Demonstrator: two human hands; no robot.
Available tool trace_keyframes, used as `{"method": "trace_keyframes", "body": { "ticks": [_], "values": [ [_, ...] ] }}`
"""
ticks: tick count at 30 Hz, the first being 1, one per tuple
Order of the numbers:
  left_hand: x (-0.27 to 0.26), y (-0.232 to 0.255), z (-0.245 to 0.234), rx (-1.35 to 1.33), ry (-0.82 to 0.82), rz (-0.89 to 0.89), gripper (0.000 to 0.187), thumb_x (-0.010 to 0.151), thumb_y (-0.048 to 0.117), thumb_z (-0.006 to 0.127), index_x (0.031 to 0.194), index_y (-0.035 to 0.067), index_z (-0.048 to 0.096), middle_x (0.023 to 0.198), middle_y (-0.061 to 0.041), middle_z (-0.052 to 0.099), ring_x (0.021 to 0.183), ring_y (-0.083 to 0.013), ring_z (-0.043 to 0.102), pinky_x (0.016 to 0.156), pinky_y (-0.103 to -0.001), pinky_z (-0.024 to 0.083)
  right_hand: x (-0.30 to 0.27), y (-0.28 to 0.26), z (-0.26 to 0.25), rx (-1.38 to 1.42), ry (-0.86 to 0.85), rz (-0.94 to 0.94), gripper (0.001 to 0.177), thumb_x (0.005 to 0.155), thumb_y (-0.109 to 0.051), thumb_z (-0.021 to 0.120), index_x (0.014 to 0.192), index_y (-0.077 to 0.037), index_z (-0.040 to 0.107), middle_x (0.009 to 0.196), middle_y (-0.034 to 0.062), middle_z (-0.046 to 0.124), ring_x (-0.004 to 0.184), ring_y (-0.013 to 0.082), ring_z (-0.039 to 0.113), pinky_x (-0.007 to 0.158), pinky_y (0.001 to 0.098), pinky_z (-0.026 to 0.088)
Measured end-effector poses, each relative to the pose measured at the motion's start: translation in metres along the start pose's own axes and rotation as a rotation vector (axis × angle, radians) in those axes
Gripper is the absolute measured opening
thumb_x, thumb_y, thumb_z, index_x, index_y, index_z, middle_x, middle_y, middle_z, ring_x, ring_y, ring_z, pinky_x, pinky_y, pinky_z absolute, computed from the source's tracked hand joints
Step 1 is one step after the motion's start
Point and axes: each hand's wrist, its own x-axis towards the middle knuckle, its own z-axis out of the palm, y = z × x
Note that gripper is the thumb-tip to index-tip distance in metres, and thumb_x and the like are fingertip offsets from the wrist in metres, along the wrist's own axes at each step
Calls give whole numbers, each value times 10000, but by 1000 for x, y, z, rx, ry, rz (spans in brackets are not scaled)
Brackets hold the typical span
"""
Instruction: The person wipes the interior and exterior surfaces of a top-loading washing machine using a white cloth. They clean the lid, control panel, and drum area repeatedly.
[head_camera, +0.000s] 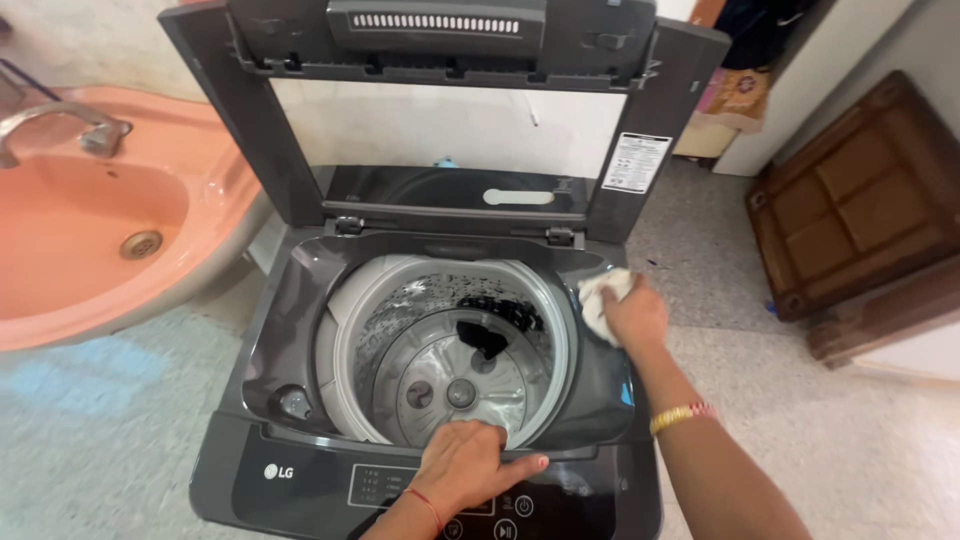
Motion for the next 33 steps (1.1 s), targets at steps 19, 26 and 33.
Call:
{"method": "trace_keyframes", "body": {
  "ticks": [19,26,33],
  "values": [
    [87,36,20,-333,199,241,942,931,324,659,1591,-71,115,1619,-322,226,1517,-441,237,1230,-474,241,-88,11,-21,109,133,-484,486,1063,-347,451,1406,-30,584,1439,324,549,1309,475,517,1098,526,364],
    [118,84,55,-185,105,400,916,982,276,646,1637,-57,98,1650,-393,8,1527,-600,37,1237,-623,117,-124,30,-70,744,-97,-60,437,1074,-319,411,1272,-35,679,1194,154,748,1113,215,689,963,333,518],
    [181,86,45,-115,350,463,808,920,231,683,1613,75,300,1631,-338,162,1467,-587,190,1197,-623,205,-93,28,-52,887,-72,48,682,1031,-344,460,1622,-80,245,1214,157,683,939,245,639,754,376,513]
  ]
}}
